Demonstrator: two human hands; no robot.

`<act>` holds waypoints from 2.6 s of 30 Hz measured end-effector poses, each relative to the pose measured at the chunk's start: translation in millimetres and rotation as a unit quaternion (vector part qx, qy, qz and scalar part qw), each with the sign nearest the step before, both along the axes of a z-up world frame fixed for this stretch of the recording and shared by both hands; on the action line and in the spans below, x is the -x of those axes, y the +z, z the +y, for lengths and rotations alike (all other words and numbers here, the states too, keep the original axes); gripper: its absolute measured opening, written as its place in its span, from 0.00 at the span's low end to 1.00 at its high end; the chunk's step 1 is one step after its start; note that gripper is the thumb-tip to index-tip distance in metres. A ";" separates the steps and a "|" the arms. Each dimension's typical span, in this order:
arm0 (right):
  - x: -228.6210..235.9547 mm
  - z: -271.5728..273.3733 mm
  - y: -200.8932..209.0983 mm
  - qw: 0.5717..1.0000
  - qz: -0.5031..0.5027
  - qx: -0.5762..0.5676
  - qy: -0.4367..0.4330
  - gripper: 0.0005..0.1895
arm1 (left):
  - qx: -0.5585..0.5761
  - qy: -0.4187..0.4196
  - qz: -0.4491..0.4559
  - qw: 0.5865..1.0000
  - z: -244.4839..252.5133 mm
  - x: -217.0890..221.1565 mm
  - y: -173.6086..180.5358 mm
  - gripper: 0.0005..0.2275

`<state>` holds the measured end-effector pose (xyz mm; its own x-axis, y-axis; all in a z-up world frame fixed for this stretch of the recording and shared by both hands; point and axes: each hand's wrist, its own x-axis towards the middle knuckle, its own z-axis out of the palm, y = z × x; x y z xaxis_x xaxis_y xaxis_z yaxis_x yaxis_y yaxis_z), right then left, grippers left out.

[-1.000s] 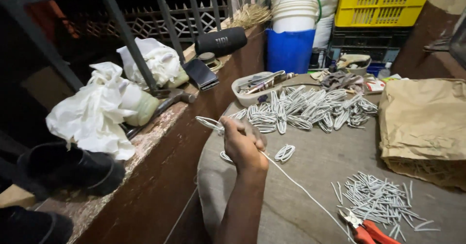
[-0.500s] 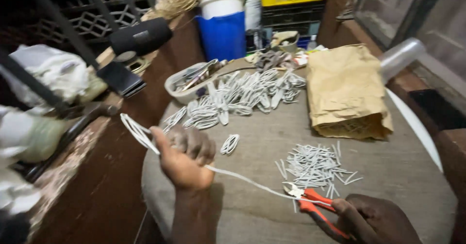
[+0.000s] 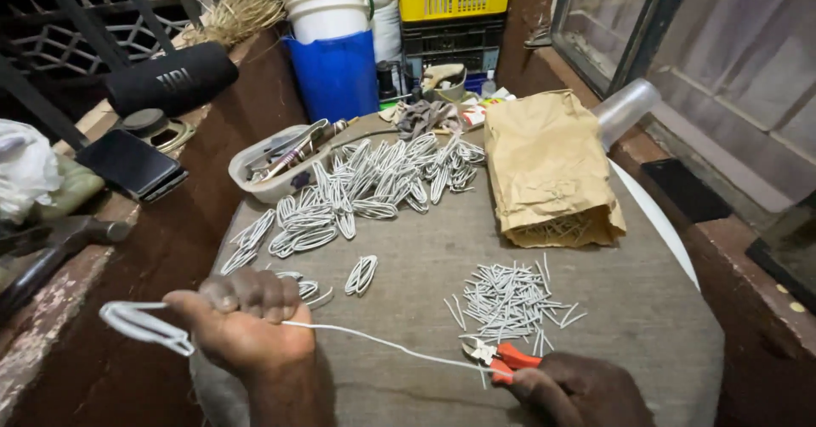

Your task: The person uses orange-handled pliers to cut a long white wire into small segments on a table. They repeatedly pick up the wire, position it, and snip it, accumulating a pile of cut pieces next to a brown paper bag.

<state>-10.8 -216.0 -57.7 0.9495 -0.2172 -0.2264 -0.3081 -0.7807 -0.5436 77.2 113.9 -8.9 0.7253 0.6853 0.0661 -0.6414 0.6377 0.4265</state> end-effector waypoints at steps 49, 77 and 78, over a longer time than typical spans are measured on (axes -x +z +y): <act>-180.4 9.8 21.9 0.452 -0.066 -0.871 0.183 0.52 | -0.554 -0.205 0.088 0.802 -163.8 -46.3 -16.8 0.04; -159.9 5.0 1.6 0.599 -0.218 -0.753 0.164 0.55 | -0.780 -0.020 -0.004 0.625 -159.9 -48.5 -55.0 0.08; -158.7 4.3 -0.5 0.601 -0.217 -0.751 0.166 0.56 | -0.785 -0.025 0.006 0.619 -160.3 -46.4 -56.8 0.08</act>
<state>147.8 -211.7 -58.2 0.9245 0.1413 0.3541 0.1539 0.7114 -0.6858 123.6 -46.4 -65.7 0.7496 -0.2393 0.6171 -0.6285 -0.5496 0.5504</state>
